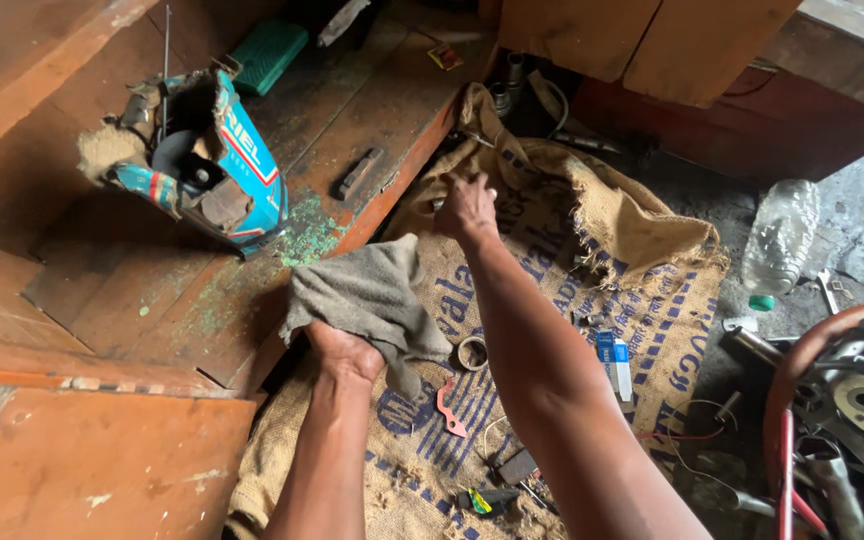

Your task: The person wipes a mechanical part with a rag and then uses a screwdriver to unscrew a component from it while working on a sack on the floor.

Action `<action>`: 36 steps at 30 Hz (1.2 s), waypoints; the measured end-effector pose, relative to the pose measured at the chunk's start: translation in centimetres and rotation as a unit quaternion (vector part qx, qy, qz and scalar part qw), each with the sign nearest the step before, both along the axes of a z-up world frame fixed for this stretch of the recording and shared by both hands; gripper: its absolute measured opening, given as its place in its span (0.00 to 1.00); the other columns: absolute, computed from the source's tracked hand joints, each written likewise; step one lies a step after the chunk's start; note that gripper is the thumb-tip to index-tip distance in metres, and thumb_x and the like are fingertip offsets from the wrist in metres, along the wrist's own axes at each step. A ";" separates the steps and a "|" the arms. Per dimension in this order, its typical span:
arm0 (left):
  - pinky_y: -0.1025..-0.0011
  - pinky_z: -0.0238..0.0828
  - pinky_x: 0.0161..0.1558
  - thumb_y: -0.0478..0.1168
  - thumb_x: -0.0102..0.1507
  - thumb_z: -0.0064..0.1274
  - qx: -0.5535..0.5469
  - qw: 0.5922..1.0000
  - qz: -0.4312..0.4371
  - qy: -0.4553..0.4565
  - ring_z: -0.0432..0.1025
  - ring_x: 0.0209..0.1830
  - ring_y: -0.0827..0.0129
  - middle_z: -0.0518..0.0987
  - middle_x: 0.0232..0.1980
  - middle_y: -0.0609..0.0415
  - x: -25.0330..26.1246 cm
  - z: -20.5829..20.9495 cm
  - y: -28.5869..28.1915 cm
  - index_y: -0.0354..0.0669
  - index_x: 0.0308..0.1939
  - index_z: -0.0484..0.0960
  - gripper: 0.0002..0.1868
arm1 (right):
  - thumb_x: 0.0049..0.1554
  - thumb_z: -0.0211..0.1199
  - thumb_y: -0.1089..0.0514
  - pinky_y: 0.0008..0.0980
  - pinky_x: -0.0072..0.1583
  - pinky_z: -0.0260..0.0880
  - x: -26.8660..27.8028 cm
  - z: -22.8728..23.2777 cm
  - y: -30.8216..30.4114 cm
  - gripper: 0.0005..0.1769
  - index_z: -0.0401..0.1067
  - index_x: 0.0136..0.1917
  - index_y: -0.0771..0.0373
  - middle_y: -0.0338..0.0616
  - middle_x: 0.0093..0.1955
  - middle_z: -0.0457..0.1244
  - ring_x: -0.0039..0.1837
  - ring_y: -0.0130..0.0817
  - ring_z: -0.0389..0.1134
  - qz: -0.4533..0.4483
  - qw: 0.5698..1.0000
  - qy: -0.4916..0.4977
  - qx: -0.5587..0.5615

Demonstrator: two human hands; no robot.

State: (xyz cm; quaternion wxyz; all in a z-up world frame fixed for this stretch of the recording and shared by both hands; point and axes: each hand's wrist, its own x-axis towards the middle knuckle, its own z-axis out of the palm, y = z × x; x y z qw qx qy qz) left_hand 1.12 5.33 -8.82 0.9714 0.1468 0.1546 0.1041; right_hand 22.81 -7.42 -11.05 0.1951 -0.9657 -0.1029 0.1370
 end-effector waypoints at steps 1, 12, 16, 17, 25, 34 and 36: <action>0.55 0.73 0.59 0.67 0.68 0.39 0.002 1.000 0.000 0.003 0.75 0.55 0.54 0.81 0.56 0.49 0.0 -0.1 0.1 0.43 0.54 0.80 0.33 | 0.55 0.73 0.45 0.48 0.62 0.72 0.3 -1.1 0.1 0.37 0.64 0.75 0.36 0.64 0.70 0.56 0.67 0.59 0.59 0.032 0.999 -0.001 -0.023; 0.55 0.73 0.58 0.67 0.68 0.39 0.005 1.000 0.002 -0.003 0.75 0.54 0.55 0.82 0.55 0.49 1.5 0.0 0.1 0.43 0.54 0.80 0.33 | 0.47 0.78 0.41 0.57 0.68 0.59 2.2 -4.6 -2.0 0.24 0.78 0.55 0.46 0.36 0.53 0.70 0.63 0.44 0.64 0.098 0.992 -0.068 -0.046; 0.56 0.73 0.58 0.67 0.67 0.39 0.005 1.000 -0.002 0.001 0.75 0.54 0.55 0.82 0.55 0.49 1.3 0.1 -0.2 0.43 0.53 0.80 0.33 | 0.43 0.80 0.36 0.58 0.60 0.60 2.3 -5.5 -2.4 0.30 0.78 0.55 0.48 0.43 0.54 0.67 0.62 0.51 0.63 0.125 0.980 -0.139 -0.071; 0.56 0.73 0.58 0.67 0.67 0.38 0.005 1.000 -0.001 0.002 0.75 0.54 0.55 0.82 0.55 0.49 1.3 0.1 -0.3 0.43 0.53 0.80 0.33 | 0.43 0.80 0.36 0.58 0.60 0.60 2.7 -6.3 -2.4 0.30 0.78 0.55 0.48 0.43 0.54 0.67 0.62 0.51 0.63 0.124 0.980 -0.140 -0.073; 0.56 0.74 0.57 0.67 0.67 0.38 0.003 1.000 -0.004 0.002 0.76 0.53 0.55 0.82 0.54 0.50 1.3 0.2 -1.0 0.43 0.53 0.80 0.33 | 0.56 0.65 0.60 0.45 0.54 0.75 0.0 -3.7 -4.1 0.15 0.79 0.55 0.46 0.45 0.53 0.71 0.54 0.47 0.73 0.093 0.992 -0.046 -0.065; 0.57 0.74 0.56 0.67 0.67 0.38 -0.002 1.000 -0.029 -0.006 0.76 0.52 0.56 0.82 0.53 0.50 2.1 1.5 -3.1 0.43 0.52 0.80 0.33 | 0.58 0.64 0.56 0.40 0.46 0.75 -1.1 2.4 -18.8 0.18 0.74 0.62 0.49 0.51 0.51 0.70 0.48 0.44 0.71 -0.003 0.994 -0.034 -0.101; 0.57 0.74 0.56 0.67 0.67 0.38 0.001 0.999 -0.041 -0.006 0.76 0.52 0.56 0.83 0.53 0.50 2.4 1.9 -3.5 0.43 0.52 0.80 0.32 | 0.64 0.58 0.55 0.37 0.40 0.76 -0.9 2.8 -23.0 0.16 0.71 0.65 0.53 0.54 0.49 0.68 0.42 0.39 0.71 -0.084 0.981 -0.059 -0.167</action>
